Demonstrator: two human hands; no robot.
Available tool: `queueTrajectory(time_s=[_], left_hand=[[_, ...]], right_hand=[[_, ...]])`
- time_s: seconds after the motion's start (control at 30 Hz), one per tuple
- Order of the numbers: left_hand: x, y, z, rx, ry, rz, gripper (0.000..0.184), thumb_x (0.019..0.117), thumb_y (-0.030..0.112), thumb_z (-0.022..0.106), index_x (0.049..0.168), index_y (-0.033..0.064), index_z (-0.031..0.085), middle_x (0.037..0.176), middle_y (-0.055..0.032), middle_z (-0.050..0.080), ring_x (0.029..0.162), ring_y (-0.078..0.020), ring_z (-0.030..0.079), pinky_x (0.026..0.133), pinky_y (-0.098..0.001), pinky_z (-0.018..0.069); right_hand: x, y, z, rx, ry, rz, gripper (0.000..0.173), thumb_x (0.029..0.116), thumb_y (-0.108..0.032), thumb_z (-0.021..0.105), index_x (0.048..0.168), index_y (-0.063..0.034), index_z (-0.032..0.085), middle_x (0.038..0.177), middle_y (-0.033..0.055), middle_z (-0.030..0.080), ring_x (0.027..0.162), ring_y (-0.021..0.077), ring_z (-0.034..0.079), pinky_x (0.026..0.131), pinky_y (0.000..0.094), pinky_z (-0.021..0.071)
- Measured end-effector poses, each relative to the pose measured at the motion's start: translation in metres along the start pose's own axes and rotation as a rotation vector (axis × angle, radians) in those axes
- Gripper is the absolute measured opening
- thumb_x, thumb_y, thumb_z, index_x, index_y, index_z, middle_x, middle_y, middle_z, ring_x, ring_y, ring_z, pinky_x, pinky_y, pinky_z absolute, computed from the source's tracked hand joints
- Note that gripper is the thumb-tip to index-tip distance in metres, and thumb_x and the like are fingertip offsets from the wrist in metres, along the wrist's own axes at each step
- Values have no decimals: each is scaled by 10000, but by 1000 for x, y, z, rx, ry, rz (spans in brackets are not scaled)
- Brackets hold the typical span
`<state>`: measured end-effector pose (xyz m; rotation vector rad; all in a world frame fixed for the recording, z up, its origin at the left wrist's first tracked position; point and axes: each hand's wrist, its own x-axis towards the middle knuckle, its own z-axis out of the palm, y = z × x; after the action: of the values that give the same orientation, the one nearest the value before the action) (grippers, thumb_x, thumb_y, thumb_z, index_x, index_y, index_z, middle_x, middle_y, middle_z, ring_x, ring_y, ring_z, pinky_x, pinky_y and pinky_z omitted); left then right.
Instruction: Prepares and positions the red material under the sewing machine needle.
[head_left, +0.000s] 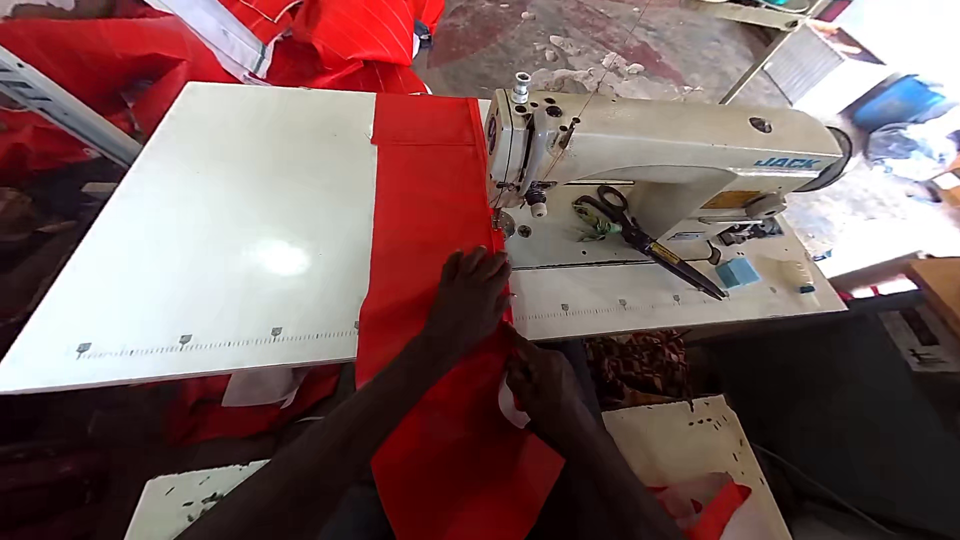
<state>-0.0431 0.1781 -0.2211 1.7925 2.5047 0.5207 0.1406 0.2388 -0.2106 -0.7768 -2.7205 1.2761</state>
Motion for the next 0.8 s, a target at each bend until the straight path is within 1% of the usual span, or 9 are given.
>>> queueTrajectory(time_s=[0.03,0.07,0.2,0.3,0.37,0.47,0.6,0.73,0.8], left_hand=[[-5,-3,4,4,-25,0,515,1068,447,437,1478,160,560,1609,-3,434,1523,-289,317,1238,-597,180],[-9,-5,6,-4,-31,3,552,1071,477,397,1503,160,531,1631,1,400,1538,-284,288,1246,-590,157],[-10,-13,7,-29,6,21,599,1046,572,388,1468,188,571,1604,12,438,1516,-290,324,1243,-587,179],[-9,-23,4,-62,-6,46,659,1014,664,380,1472,230,570,1604,41,436,1524,-291,306,1243,-584,181],[-10,-27,5,-71,-3,55,668,1001,683,388,1476,247,564,1602,51,437,1523,-284,310,1239,-585,195],[-10,-29,8,-75,19,53,667,988,705,391,1458,272,583,1586,41,452,1507,-268,331,1237,-563,218],[-10,-30,9,-75,10,45,655,985,711,390,1452,295,585,1596,56,437,1514,-257,316,1238,-554,217],[-11,-29,9,-105,43,48,668,986,697,417,1446,247,595,1579,49,465,1500,-266,347,1228,-561,242],[-11,-29,9,-107,47,41,686,983,705,412,1451,237,592,1583,53,463,1503,-264,344,1232,-559,231]], right_hand=[[0,-2,-1,-25,-11,14,493,997,-202,479,1476,-122,564,727,66,630,647,210,599,644,421,533],[0,-4,-1,-45,-18,26,495,997,-204,477,1479,-127,561,742,71,641,660,217,609,655,429,535],[0,-6,-1,-106,15,-8,465,992,-181,488,1436,-103,601,762,86,670,655,233,635,637,443,551],[0,-11,-3,-156,-1,18,471,995,-182,481,1448,-109,592,825,101,701,700,257,664,673,466,562],[0,-12,-1,-222,22,9,477,984,-169,489,1444,-109,596,828,101,711,696,264,678,658,472,570],[-1,-21,-2,-297,7,41,508,978,-150,499,1482,-120,560,894,119,733,746,292,704,684,494,577],[0,-21,2,-351,93,-30,496,938,-112,536,1427,-79,611,839,112,737,667,286,706,601,482,582],[0,-21,1,-389,107,-49,500,915,-106,552,1409,-74,627,803,93,730,628,265,695,572,468,580],[1,-22,0,-396,100,-51,500,914,-102,547,1406,-68,628,786,90,720,611,261,684,555,463,572]])
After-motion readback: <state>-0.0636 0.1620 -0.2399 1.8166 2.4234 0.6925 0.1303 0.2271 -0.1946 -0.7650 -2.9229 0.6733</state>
